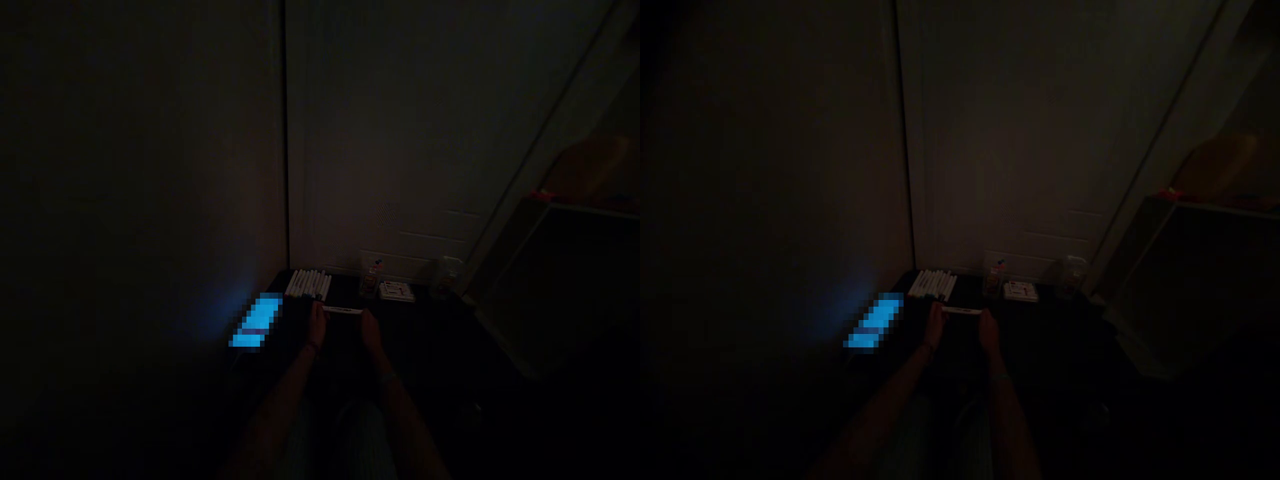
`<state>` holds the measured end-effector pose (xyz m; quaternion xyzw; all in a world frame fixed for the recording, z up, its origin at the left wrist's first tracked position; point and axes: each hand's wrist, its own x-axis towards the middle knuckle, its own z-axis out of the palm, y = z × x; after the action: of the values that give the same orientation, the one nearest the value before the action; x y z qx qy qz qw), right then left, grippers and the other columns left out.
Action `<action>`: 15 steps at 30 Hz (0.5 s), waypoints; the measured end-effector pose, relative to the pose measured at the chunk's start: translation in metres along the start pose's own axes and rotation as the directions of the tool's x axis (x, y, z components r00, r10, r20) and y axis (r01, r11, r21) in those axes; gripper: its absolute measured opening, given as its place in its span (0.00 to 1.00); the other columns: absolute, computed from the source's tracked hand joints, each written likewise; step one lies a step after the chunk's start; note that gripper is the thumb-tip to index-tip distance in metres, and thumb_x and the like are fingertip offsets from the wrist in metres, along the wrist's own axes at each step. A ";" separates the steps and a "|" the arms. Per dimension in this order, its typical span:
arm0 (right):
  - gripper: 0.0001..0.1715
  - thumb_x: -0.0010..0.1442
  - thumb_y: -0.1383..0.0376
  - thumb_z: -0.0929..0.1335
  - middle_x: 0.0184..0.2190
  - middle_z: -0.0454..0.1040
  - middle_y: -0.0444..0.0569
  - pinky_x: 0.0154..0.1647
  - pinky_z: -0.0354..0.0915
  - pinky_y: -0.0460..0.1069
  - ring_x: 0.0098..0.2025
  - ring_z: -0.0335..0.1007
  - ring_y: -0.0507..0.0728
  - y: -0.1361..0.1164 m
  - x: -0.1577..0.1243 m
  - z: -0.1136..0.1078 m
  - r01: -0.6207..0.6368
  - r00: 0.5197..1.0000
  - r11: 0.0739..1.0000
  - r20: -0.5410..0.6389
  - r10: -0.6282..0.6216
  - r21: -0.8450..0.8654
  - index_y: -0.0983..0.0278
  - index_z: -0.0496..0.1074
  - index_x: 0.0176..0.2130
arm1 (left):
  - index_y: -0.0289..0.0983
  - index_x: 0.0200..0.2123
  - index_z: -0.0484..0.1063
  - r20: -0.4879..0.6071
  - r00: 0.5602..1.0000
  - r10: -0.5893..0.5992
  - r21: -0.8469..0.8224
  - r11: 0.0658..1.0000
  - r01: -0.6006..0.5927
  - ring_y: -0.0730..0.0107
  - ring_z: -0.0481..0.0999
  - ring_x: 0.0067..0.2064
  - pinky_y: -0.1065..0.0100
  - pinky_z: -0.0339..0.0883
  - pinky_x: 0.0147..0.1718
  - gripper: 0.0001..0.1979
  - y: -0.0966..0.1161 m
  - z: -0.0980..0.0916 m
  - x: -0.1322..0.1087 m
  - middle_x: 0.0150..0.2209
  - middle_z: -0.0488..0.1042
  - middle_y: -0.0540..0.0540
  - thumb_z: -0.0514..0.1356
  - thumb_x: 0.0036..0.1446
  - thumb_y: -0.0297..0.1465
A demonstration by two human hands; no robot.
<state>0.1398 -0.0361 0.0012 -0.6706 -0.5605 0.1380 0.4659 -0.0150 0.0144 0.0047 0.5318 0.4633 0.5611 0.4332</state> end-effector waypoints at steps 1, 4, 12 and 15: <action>0.20 0.59 0.61 0.49 0.24 0.66 0.46 0.29 0.54 0.44 0.27 0.61 0.51 0.000 0.000 0.000 -0.008 1.000 1.000 -0.004 0.008 -0.010 0.62 0.61 0.26 | 0.38 0.27 0.60 0.005 1.000 0.011 0.008 1.000 -0.011 0.77 0.60 0.23 0.73 0.55 0.26 0.14 0.000 -0.001 0.000 0.21 0.61 0.53 0.44 0.53 0.42; 0.19 0.59 0.62 0.50 0.24 0.67 0.46 0.28 0.54 0.44 0.26 0.61 0.51 0.000 0.001 0.001 -0.031 0.999 0.999 -0.019 0.031 -0.020 0.62 0.62 0.26 | 0.38 0.28 0.60 0.031 0.998 0.060 0.048 0.997 -0.061 0.77 0.60 0.23 0.73 0.55 0.26 0.13 0.002 -0.003 -0.002 0.21 0.60 0.53 0.44 0.53 0.40; 0.20 0.56 0.53 0.55 0.26 0.70 0.45 0.26 0.54 0.43 0.28 0.64 0.51 -0.009 -0.003 0.001 -0.096 0.995 0.994 -0.029 0.097 0.046 0.63 0.66 0.31 | 0.37 0.32 0.60 0.038 0.998 0.058 0.047 0.997 -0.059 0.75 0.64 0.28 0.72 0.58 0.29 0.10 0.007 -0.002 -0.003 0.25 0.64 0.52 0.53 0.47 0.36; 0.19 0.55 0.52 0.58 0.29 0.71 0.46 0.27 0.55 0.43 0.30 0.66 0.52 -0.010 -0.002 0.002 -0.103 0.994 0.993 -0.018 0.104 0.054 0.63 0.66 0.34 | 0.38 0.32 0.60 0.048 0.997 0.067 0.051 0.996 -0.070 0.75 0.64 0.28 0.72 0.58 0.30 0.10 0.005 -0.002 -0.002 0.26 0.64 0.52 0.54 0.47 0.36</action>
<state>0.1317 -0.0378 0.0073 -0.6878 -0.5160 0.1697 0.4815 -0.0166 0.0109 0.0096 0.5716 0.4493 0.5505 0.4102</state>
